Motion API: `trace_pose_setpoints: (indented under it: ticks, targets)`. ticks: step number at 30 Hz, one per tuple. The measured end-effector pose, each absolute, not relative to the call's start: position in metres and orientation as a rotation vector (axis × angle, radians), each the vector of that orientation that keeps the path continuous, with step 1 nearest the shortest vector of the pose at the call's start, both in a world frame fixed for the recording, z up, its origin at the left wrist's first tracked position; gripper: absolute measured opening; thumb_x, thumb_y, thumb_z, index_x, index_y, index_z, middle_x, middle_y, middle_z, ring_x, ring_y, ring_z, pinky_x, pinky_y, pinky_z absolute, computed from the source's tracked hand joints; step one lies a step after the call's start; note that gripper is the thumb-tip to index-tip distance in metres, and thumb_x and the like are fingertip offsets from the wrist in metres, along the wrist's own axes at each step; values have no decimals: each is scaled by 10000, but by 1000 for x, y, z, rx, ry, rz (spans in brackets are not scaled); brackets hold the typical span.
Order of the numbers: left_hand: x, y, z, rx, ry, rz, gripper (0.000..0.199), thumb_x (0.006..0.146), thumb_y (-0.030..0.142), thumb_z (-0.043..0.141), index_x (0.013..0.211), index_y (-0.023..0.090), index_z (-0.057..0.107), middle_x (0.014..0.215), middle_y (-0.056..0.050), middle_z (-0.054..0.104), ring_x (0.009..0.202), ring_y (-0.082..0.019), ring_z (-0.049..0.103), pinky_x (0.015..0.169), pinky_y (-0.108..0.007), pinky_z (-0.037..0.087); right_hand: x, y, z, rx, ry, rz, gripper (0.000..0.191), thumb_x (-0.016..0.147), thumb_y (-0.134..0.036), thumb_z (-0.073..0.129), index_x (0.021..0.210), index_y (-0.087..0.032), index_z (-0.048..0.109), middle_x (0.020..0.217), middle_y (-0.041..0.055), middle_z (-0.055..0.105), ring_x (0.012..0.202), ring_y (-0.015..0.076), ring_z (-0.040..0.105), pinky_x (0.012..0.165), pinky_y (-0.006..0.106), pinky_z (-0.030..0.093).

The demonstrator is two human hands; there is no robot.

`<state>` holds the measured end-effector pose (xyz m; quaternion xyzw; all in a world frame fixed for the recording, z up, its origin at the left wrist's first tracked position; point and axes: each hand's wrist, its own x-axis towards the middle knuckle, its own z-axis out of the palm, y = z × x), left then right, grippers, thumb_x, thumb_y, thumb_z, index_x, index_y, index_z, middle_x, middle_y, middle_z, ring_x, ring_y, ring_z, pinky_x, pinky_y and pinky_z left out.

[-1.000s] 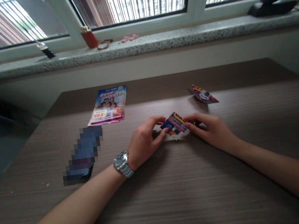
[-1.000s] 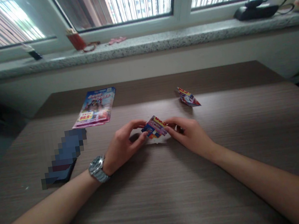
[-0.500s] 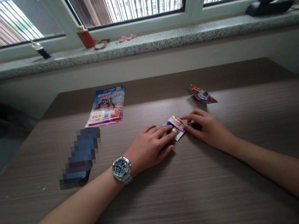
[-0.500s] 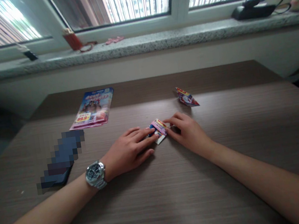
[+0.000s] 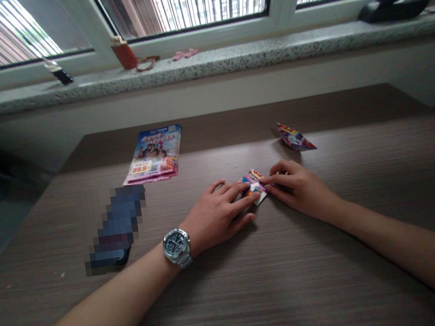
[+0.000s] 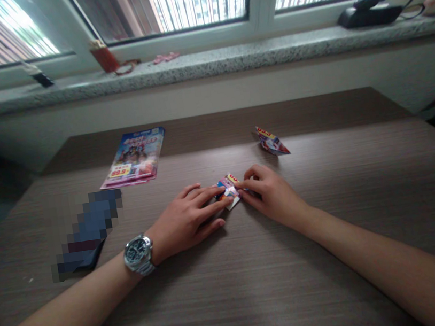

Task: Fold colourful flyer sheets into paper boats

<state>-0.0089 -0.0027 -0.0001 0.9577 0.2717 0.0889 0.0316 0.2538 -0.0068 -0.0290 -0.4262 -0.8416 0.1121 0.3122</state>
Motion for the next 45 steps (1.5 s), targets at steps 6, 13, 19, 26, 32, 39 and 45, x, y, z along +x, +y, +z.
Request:
trace_pose_setpoints:
  ticks: [6,13,19,26,32,39,45]
  targets:
    - [-8,-2,1,2925,839,326,497,1029,459,456,1493,281,447,1458,-58,559,1353,-259,498,1223,-522,246,253,-9,-26,-1114,-2226,292,237,955,-255,605,1132,-205,754,982,102,611,870,222,577,756,376,498]
    - [-10,-1,-2,2911,909,347,473,1027,471,448,1460,284,492,1468,-70,544,1396,-270,448,1234,-545,209,251,-13,-22,-959,-2341,339,222,955,-261,616,1129,-198,738,1013,110,633,916,226,587,802,395,504]
    - [-10,-1,-2,2905,955,372,464,1017,482,464,1413,257,551,1479,-111,516,1385,-280,462,1220,-544,260,251,-15,-21,-902,-2374,392,232,951,-273,626,1150,-206,726,1046,114,643,976,234,597,861,409,511]
    - [-10,0,-1,2866,853,398,468,1024,413,490,1456,232,499,1471,-107,544,1383,-238,498,1256,-516,221,253,-13,-21,-950,-2327,323,258,950,-254,616,1195,-257,696,1094,102,662,1015,245,610,872,424,529]
    - [-11,2,-4,2855,809,400,470,1015,404,511,1444,211,510,1518,-111,500,1436,-244,443,1261,-515,210,252,-11,-22,-936,-2339,291,354,954,-224,597,1302,-271,640,1308,112,649,1216,275,581,1010,497,510]
    - [-12,2,-3,2905,949,442,404,1003,424,526,1369,265,589,1527,-91,485,1433,-272,433,1231,-542,249,252,-10,-29,-913,-2378,285,309,959,-240,603,1258,-225,683,1370,130,632,1326,291,528,1081,527,474]
    - [-11,1,-2,2904,1070,465,418,972,442,568,1346,260,616,1405,-112,563,1284,-297,534,1124,-514,402,252,-12,-26,-858,-2398,306,345,952,-247,619,1292,-273,674,1361,115,638,1330,299,526,1064,547,486]
